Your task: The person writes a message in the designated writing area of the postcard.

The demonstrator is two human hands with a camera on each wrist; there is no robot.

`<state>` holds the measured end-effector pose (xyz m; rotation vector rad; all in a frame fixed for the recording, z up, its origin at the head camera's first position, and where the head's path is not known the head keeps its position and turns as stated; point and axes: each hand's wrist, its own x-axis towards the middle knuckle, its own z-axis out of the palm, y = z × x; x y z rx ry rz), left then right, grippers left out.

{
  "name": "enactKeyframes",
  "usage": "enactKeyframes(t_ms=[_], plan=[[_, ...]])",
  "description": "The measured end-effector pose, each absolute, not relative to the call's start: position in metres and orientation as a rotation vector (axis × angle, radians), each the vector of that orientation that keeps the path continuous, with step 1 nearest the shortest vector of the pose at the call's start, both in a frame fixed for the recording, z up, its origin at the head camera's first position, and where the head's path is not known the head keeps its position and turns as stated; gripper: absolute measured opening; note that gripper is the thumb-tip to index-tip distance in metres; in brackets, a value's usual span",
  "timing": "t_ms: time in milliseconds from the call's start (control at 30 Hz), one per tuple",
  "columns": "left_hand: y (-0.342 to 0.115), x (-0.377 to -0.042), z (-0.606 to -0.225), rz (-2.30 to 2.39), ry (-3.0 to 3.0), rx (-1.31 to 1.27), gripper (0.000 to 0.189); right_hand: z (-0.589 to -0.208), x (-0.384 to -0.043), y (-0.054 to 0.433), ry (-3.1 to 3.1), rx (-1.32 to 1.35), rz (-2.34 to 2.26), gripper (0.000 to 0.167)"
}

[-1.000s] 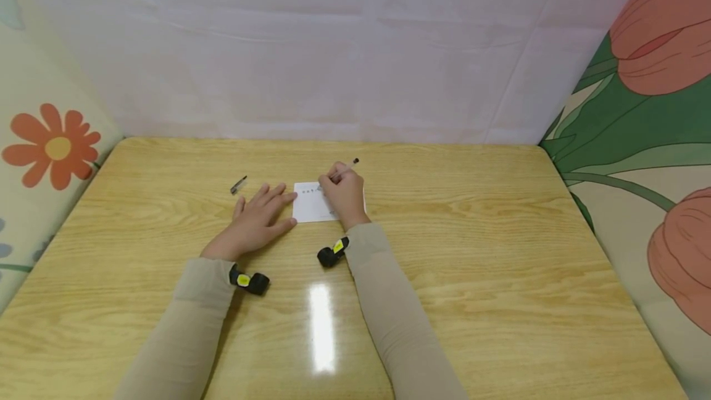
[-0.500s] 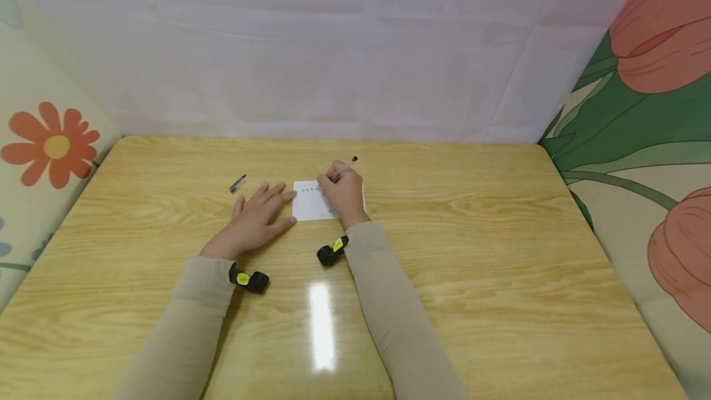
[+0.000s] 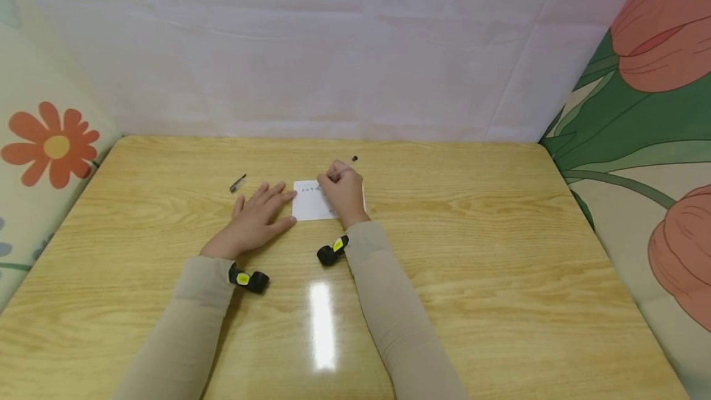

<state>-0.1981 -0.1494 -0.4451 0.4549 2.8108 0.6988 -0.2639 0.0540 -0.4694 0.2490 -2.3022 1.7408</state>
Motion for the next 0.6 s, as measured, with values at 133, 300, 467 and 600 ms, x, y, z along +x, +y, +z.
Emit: enactKeyframes(t_ms=[133, 300, 467, 600], plan=[[-0.1493, -0.1979, -0.4446, 0.698, 2.811, 0.454, 0.063, -0.4691, -0.2642, 0.0539, -2.306, 0.247, 1.742, 0.020], [-0.1491, -0.1976, -0.4443, 0.699, 2.812, 0.457, 0.063, -0.4698, -0.2644, 0.0542, -2.312, 0.244, 1.746, 0.021], [-0.1494, -0.1973, -0.4443, 0.704, 2.815, 0.460, 0.063, -0.4698, -0.2642, 0.0544, -2.304, 0.243, 1.738, 0.022], [-0.1495, -0.1975, -0.4447, 0.704, 2.817, 0.465, 0.063, -0.4697, -0.2641, 0.0542, -2.296, 0.240, 1.733, 0.025]])
